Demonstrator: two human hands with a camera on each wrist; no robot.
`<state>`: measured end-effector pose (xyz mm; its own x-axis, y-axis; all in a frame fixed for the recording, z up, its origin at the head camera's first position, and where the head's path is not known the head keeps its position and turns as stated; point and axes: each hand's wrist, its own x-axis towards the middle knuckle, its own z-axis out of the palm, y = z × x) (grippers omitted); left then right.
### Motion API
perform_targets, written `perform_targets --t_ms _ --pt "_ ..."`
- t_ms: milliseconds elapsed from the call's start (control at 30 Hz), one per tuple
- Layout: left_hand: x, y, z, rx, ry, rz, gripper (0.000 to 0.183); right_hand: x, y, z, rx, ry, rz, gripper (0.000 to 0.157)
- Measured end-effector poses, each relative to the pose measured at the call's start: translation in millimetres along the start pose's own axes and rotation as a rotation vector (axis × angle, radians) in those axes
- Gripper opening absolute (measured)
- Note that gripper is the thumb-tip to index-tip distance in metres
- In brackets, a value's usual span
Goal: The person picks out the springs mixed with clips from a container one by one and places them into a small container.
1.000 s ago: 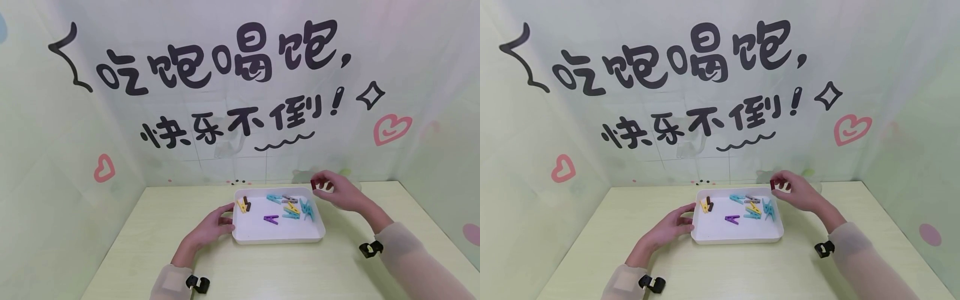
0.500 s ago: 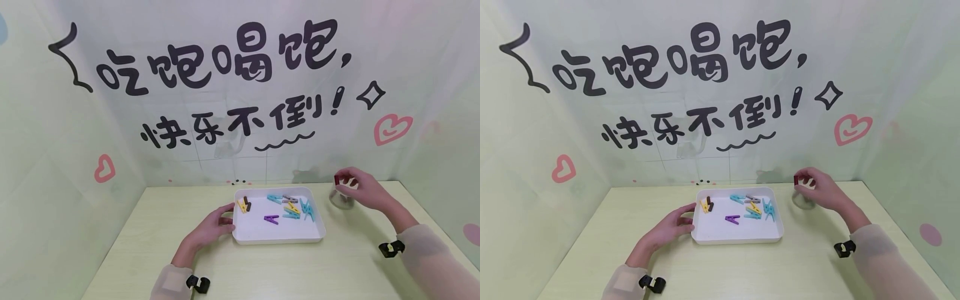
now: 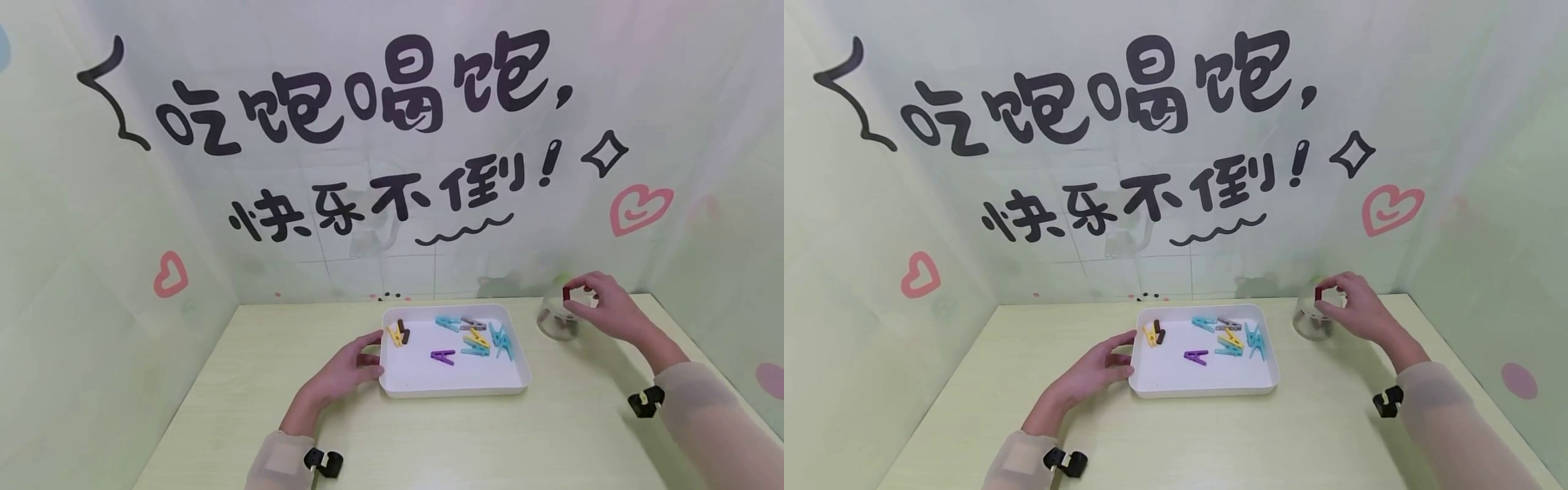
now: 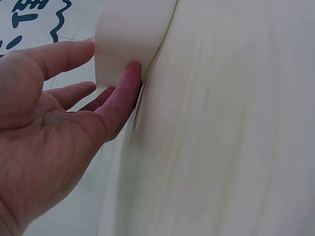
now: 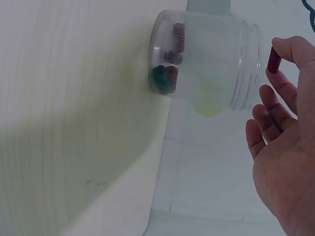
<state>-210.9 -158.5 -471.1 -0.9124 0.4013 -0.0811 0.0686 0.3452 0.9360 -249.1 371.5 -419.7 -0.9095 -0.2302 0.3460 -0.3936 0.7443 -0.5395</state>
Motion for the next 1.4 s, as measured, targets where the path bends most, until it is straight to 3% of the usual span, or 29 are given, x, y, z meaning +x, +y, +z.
perform_targets --t_ms 133,300,400,833,1400 --pt "-1.0 0.5 -0.4 -0.003 0.004 -0.007 0.073 2.2 5.6 4.1 -0.002 -0.032 0.019 0.034" --pt "-2.6 1.9 -0.5 0.009 0.004 -0.005 0.072 2.2 8.5 7.6 0.010 -0.091 0.098 0.064" --pt "-2.9 2.6 -0.5 0.006 0.004 -0.004 0.072 2.0 8.4 9.0 0.007 -0.095 0.115 0.074" --pt "-2.2 1.5 -1.0 -0.003 -0.009 0.008 0.072 17.4 -24.2 11.6 -0.024 -0.083 0.003 0.073" --pt "-1.7 -0.2 -1.9 -0.027 -0.013 0.007 0.073 58.0 -92.2 53.4 0.012 -0.267 -0.027 0.076"
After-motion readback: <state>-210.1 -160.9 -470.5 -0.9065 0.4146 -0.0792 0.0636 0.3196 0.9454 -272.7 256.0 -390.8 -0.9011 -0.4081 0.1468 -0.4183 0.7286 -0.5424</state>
